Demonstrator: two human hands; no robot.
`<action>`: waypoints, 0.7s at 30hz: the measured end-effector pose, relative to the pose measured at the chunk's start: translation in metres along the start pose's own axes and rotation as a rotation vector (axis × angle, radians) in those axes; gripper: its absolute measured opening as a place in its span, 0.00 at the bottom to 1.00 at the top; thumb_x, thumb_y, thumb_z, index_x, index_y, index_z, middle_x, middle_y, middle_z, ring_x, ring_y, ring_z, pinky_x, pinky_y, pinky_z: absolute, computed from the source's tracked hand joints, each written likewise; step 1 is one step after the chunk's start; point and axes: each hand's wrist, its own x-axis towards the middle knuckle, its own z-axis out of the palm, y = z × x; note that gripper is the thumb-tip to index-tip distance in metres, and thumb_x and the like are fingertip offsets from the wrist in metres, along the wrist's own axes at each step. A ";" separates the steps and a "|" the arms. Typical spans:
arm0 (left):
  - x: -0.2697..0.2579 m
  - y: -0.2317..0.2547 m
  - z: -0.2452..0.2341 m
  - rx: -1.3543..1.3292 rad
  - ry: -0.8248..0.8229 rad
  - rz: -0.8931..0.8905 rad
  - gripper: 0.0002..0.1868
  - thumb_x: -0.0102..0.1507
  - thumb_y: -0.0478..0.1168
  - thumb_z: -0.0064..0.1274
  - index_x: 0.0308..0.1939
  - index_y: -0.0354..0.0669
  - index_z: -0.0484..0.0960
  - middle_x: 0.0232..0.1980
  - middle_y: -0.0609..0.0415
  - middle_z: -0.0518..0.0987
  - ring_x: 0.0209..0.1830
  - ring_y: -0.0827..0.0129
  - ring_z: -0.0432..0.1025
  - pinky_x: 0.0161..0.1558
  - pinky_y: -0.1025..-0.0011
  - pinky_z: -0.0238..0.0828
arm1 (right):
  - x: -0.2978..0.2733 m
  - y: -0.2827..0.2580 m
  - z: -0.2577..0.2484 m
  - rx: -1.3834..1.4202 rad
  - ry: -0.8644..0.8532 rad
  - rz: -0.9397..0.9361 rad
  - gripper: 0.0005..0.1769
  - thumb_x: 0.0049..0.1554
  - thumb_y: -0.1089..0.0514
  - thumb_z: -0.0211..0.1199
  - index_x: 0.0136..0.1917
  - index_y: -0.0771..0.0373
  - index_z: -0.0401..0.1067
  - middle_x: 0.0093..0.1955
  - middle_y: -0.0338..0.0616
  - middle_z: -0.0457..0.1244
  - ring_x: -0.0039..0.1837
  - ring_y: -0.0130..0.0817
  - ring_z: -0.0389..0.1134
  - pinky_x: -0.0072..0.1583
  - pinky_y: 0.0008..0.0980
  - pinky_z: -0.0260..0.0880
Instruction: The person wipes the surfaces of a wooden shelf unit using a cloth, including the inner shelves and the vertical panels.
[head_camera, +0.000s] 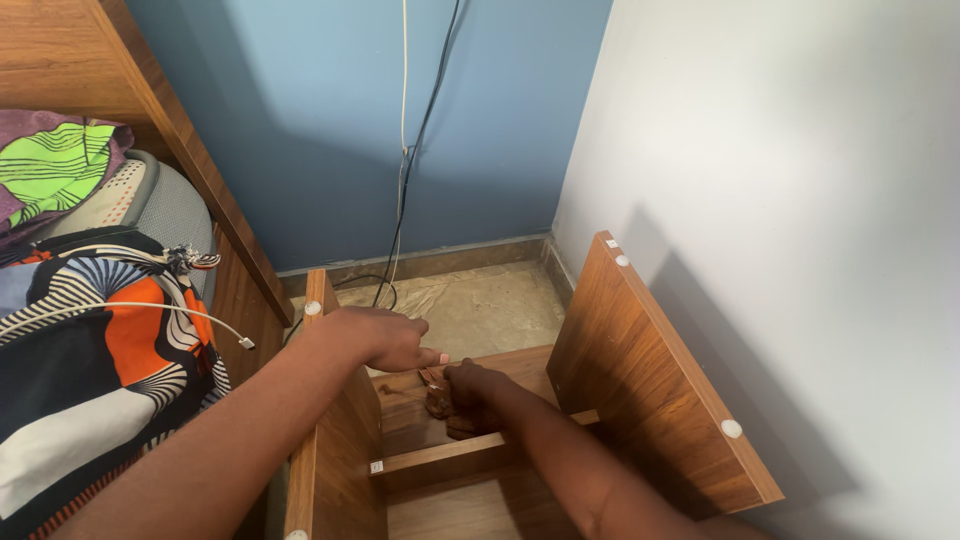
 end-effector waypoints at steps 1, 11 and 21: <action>0.000 0.000 0.000 -0.002 -0.005 -0.004 0.43 0.66 0.74 0.32 0.75 0.52 0.64 0.73 0.53 0.71 0.74 0.58 0.65 0.69 0.53 0.64 | -0.002 0.002 -0.002 -0.011 -0.001 -0.005 0.35 0.55 0.52 0.67 0.72 0.61 0.60 0.70 0.61 0.56 0.69 0.54 0.63 0.66 0.47 0.67; -0.002 -0.001 0.002 0.000 0.016 0.002 0.43 0.65 0.75 0.32 0.73 0.54 0.68 0.73 0.53 0.71 0.74 0.58 0.65 0.70 0.52 0.64 | -0.019 0.058 -0.003 -0.274 -0.052 0.167 0.29 0.58 0.46 0.60 0.69 0.59 0.65 0.67 0.57 0.60 0.66 0.52 0.64 0.65 0.48 0.67; -0.002 0.000 0.000 -0.007 0.013 -0.011 0.43 0.65 0.75 0.33 0.74 0.54 0.66 0.74 0.54 0.70 0.75 0.58 0.65 0.70 0.52 0.63 | 0.006 0.013 0.036 -0.200 -0.212 -0.045 0.28 0.60 0.40 0.53 0.66 0.58 0.70 0.64 0.53 0.65 0.64 0.51 0.66 0.64 0.48 0.66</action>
